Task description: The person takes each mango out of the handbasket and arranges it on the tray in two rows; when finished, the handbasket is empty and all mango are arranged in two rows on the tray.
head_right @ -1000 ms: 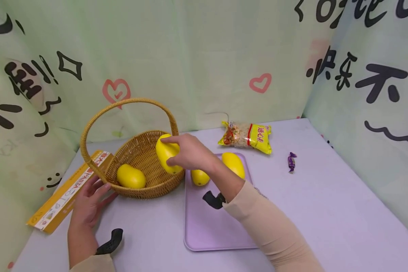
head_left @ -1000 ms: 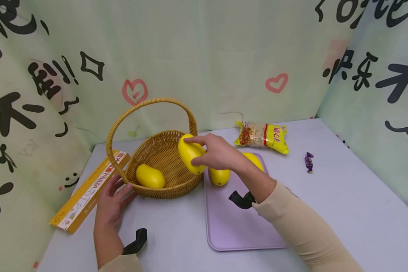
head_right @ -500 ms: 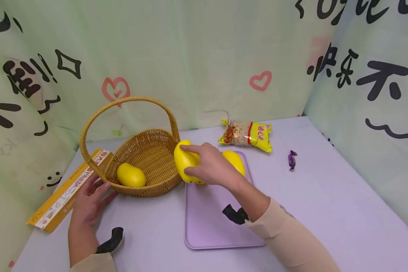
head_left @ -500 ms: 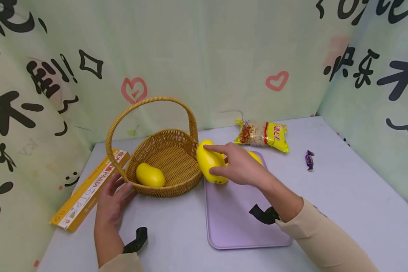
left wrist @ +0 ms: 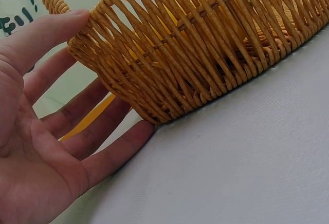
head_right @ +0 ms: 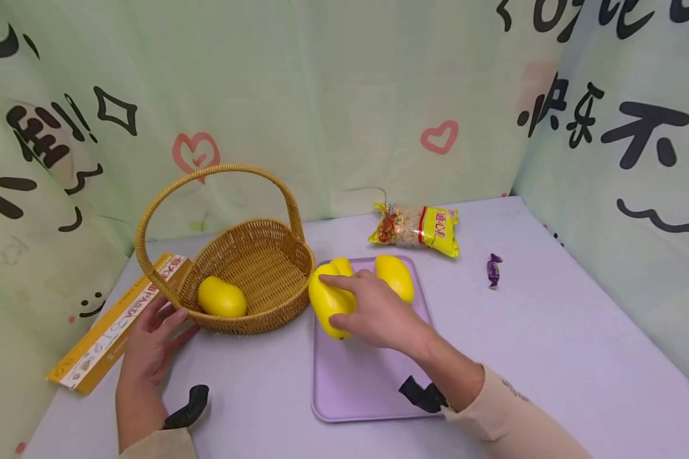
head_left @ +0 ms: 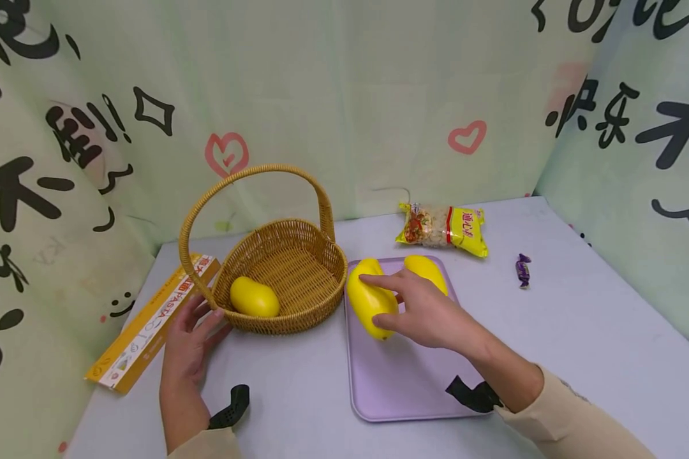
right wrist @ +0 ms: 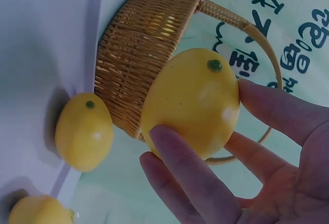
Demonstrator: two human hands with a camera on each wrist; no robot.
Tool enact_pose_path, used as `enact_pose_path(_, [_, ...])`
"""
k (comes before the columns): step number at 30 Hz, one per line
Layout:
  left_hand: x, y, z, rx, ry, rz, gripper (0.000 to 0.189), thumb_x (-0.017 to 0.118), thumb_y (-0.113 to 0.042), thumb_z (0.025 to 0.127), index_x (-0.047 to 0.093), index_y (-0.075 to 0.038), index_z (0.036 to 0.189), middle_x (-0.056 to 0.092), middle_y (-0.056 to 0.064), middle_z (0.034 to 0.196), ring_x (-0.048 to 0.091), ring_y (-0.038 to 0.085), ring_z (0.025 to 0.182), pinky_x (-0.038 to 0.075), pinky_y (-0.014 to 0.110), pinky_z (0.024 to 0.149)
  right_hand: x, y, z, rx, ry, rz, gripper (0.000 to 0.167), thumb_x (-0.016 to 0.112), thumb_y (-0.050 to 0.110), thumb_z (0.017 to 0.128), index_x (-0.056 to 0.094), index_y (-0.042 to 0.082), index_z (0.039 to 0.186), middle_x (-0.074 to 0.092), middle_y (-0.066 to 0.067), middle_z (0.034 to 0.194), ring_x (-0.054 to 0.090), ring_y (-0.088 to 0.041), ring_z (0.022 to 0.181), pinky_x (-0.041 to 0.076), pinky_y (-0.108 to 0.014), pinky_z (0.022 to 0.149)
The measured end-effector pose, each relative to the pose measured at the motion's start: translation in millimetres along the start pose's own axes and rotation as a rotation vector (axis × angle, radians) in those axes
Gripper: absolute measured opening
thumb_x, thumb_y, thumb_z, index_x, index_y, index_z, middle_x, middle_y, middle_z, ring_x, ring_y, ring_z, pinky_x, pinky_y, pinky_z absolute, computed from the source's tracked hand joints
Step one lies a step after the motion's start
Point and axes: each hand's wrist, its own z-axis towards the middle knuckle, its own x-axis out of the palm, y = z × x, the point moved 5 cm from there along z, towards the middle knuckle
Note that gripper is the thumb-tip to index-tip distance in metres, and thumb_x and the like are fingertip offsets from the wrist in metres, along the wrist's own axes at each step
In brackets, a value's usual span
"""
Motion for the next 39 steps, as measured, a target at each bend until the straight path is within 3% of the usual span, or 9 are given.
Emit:
enact_pose_path(8, [0.8, 0.0, -0.6, 0.012, 0.001, -0.02, 0.068, 0.072, -0.02, 0.099, 0.041, -0.026, 0.159, 0.047, -0.008, 0.142, 0.051, 0.013, 0.128, 0.06, 0.025, 0.093, 13, -7, -13.8, 0.022, 0.038, 0.018, 0.064, 0.08, 0.018, 0.088, 0.059, 0.027, 0.148, 0.062, -0.011, 0.124, 0.055, -0.021, 0.097, 0.049, -0.031, 0.073])
enact_pose_path(14, [0.0, 0.7, -0.3, 0.009, 0.001, -0.019, 0.068, 0.072, -0.02, 0.098, 0.041, -0.025, 0.159, 0.047, -0.008, 0.141, 0.051, 0.013, 0.128, 0.06, 0.025, 0.093, 32, -15, -22.6, 0.116, 0.088, 0.011, 0.065, 0.084, 0.016, 0.086, 0.061, 0.032, 0.145, 0.062, -0.006, 0.121, 0.053, -0.017, 0.091, 0.049, -0.029, 0.071])
enact_pose_path(17, [-0.2, 0.1, 0.4, 0.012, 0.003, -0.02, 0.07, 0.073, -0.022, 0.098, 0.041, -0.026, 0.159, 0.046, -0.007, 0.144, 0.051, 0.013, 0.128, 0.06, 0.025, 0.093, 39, -17, -27.1, 0.121, 0.103, 0.009, 0.065, 0.084, 0.016, 0.085, 0.062, 0.032, 0.144, 0.063, -0.004, 0.121, 0.054, -0.015, 0.091, 0.048, -0.028, 0.072])
enact_pose_path(25, [-0.7, -0.4, 1.8, 0.011, -0.001, -0.023, 0.069, 0.073, -0.022, 0.098, 0.041, -0.028, 0.159, 0.047, -0.008, 0.143, 0.051, 0.012, 0.128, 0.06, 0.025, 0.093, 53, -24, -26.4, 0.152, 0.147, -0.012, 0.066, 0.087, 0.02, 0.082, 0.063, 0.031, 0.143, 0.061, -0.004, 0.117, 0.053, -0.016, 0.09, 0.046, -0.031, 0.073])
enact_pose_path(34, [-1.2, 1.0, 2.8, 0.009, -0.004, -0.023, 0.069, 0.073, -0.022, 0.098, 0.042, -0.028, 0.158, 0.046, -0.007, 0.144, 0.052, 0.013, 0.128, 0.06, 0.026, 0.094, 59, -26, -23.1, 0.151, 0.133, -0.038, 0.069, 0.086, 0.028, 0.083, 0.059, 0.028, 0.147, 0.056, -0.004, 0.128, 0.055, -0.016, 0.105, 0.05, -0.037, 0.092])
enact_pose_path(39, [-0.9, 1.5, 2.9, 0.006, -0.007, -0.027, 0.069, 0.074, -0.022, 0.097, 0.042, -0.028, 0.158, 0.047, -0.006, 0.144, 0.052, 0.013, 0.128, 0.06, 0.026, 0.094, 60, -26, -21.9, 0.18, 0.15, -0.043, 0.075, 0.089, 0.028, 0.079, 0.058, 0.029, 0.147, 0.055, -0.005, 0.133, 0.056, -0.018, 0.106, 0.051, -0.04, 0.094])
